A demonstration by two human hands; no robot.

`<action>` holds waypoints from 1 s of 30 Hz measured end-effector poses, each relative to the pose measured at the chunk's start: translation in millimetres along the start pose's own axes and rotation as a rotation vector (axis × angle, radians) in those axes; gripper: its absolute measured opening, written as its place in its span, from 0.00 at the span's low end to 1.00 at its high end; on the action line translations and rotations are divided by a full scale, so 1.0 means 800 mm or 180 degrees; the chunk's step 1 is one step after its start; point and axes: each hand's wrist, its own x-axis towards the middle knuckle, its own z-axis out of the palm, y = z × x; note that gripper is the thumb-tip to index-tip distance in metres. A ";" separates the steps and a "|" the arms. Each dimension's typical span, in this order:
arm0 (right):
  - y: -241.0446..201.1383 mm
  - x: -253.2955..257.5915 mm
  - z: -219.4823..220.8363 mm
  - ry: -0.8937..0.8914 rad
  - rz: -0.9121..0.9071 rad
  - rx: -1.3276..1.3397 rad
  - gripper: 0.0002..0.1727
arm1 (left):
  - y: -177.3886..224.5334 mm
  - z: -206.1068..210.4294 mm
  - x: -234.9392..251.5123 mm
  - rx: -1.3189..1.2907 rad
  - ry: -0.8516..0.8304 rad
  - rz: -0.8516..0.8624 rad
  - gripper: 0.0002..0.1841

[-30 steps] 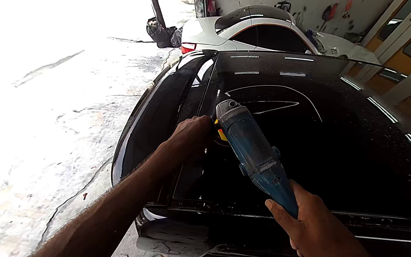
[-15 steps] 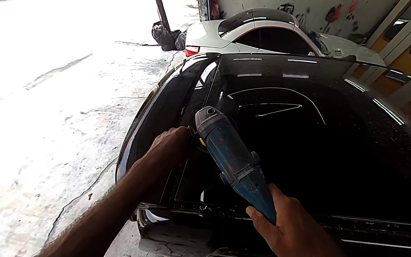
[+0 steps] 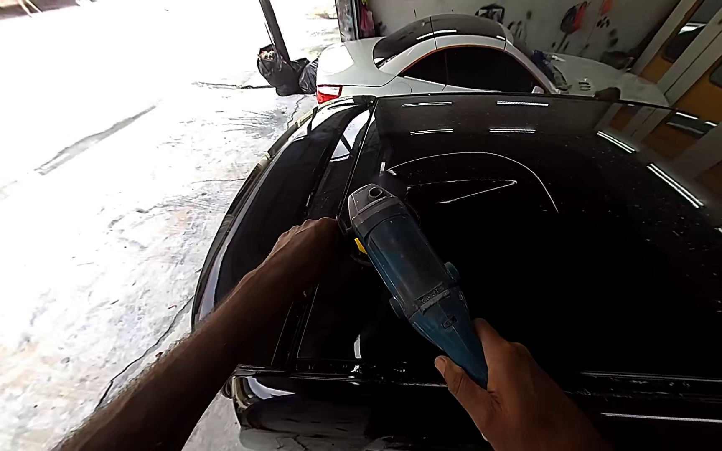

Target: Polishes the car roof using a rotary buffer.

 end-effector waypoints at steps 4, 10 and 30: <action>0.007 -0.004 -0.007 0.0026 0.0083 0.0058 0.28 | 0.017 -0.003 0.008 0.0091 -0.0042 0.0108 0.17; 0.014 -0.008 -0.016 0.0043 0.0174 0.0145 0.28 | 0.031 0.000 0.018 0.0075 -0.0015 0.0207 0.18; 0.037 -0.017 -0.030 0.0250 0.0235 0.0281 0.26 | 0.067 0.004 0.039 0.0226 0.0028 0.0428 0.19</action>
